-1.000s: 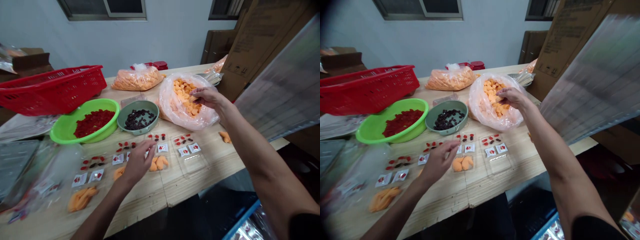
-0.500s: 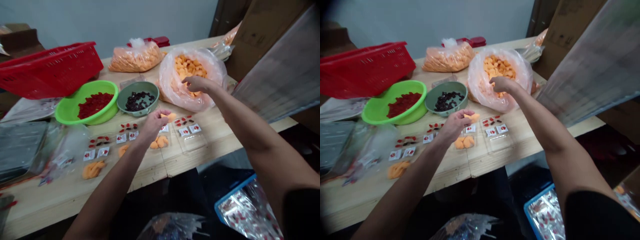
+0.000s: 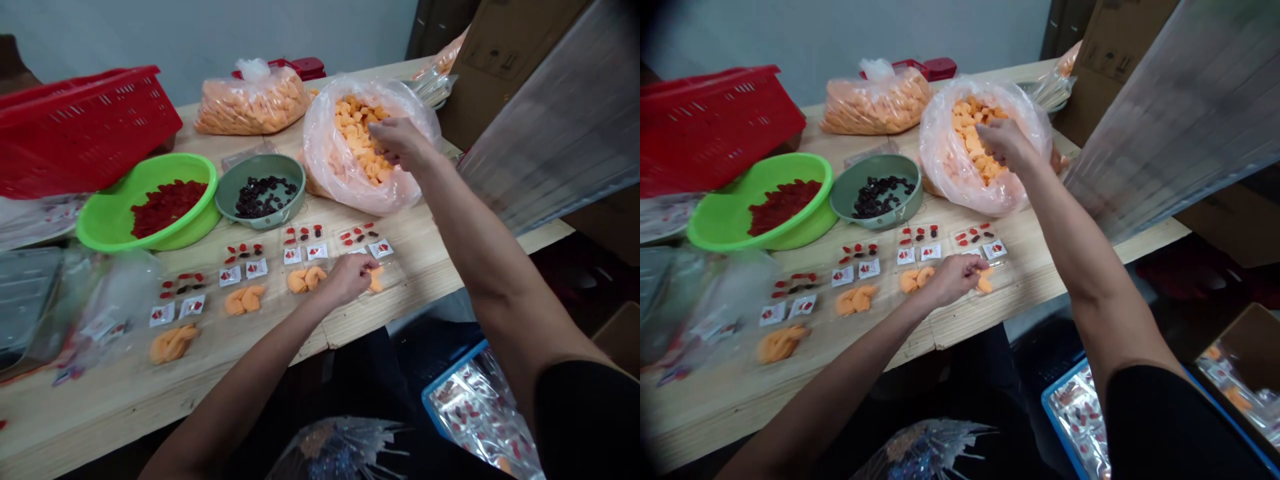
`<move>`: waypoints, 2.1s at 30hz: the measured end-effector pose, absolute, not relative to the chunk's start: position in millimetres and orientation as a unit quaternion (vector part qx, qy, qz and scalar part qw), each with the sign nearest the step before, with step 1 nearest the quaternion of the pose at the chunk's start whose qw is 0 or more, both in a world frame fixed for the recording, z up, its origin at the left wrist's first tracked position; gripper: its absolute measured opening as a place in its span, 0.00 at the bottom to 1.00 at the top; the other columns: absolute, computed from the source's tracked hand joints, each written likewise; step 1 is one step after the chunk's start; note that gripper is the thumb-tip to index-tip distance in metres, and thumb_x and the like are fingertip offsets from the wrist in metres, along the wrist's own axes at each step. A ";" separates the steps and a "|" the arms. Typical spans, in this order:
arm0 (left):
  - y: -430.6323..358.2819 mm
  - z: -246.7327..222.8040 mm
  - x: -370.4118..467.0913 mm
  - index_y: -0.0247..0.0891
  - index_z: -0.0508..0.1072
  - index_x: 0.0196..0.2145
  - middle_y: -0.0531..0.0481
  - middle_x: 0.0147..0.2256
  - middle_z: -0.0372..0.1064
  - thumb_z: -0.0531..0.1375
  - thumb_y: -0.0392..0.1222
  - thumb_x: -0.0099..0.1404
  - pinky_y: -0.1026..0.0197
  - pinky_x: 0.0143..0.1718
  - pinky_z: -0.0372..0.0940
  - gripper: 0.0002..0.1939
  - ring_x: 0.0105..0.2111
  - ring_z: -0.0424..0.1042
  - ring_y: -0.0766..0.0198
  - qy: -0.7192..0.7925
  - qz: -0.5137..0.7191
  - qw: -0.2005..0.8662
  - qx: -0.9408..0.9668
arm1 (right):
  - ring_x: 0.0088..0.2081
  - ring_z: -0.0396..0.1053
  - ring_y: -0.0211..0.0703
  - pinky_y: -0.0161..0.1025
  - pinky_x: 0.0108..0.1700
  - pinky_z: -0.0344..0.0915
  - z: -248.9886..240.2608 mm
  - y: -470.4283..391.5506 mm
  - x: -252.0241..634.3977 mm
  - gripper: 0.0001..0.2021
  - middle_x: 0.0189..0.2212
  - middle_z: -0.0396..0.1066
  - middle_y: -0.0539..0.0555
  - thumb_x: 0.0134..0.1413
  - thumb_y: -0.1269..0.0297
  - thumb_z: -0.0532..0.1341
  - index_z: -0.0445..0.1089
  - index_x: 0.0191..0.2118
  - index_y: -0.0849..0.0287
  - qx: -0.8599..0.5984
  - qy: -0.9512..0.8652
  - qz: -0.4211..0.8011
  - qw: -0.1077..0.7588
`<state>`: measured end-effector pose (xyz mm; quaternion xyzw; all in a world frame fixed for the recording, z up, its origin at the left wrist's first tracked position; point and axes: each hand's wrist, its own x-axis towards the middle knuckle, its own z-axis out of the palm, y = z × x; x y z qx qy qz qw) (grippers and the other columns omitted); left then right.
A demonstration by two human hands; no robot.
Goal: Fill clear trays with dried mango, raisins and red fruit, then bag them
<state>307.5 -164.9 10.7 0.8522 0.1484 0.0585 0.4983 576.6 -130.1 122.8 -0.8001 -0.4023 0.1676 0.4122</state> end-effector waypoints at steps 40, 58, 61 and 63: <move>-191.2 10.4 314.2 0.35 0.69 0.49 0.42 0.44 0.70 0.49 0.33 0.73 0.53 0.37 0.70 0.12 0.39 0.75 0.53 0.182 0.028 0.105 0.977 | 0.42 0.62 0.54 0.46 0.44 0.59 20.3 -325.9 428.1 0.11 0.44 0.68 0.65 0.59 0.73 0.56 0.68 0.47 0.64 -0.813 -0.577 -0.022 0.072; -191.2 1.9 257.5 0.35 0.69 0.52 0.40 0.57 0.65 0.48 0.27 0.70 0.50 0.52 0.66 0.18 0.52 0.68 0.53 0.026 0.042 0.088 0.995 | 0.36 0.64 0.44 0.39 0.38 0.63 21.6 -311.0 448.6 0.11 0.39 0.64 0.57 0.55 0.80 0.53 0.65 0.41 0.60 -0.730 -0.667 0.081 0.127; -189.9 0.6 258.3 0.35 0.69 0.53 0.40 0.55 0.65 0.48 0.27 0.70 0.51 0.50 0.67 0.18 0.48 0.69 0.54 0.024 0.041 0.081 0.996 | 0.37 0.64 0.47 0.41 0.40 0.65 13.5 -326.1 444.4 0.12 0.37 0.65 0.58 0.55 0.81 0.52 0.66 0.40 0.60 -0.702 -0.697 0.027 0.146; -189.3 -0.3 258.3 0.35 0.68 0.53 0.40 0.53 0.65 0.48 0.28 0.70 0.51 0.50 0.67 0.18 0.48 0.68 0.54 0.018 0.045 0.076 0.996 | 0.41 0.65 0.51 0.46 0.44 0.66 9.2 -337.1 443.2 0.14 0.38 0.68 0.60 0.54 0.81 0.52 0.68 0.42 0.61 -0.677 -0.726 0.003 0.122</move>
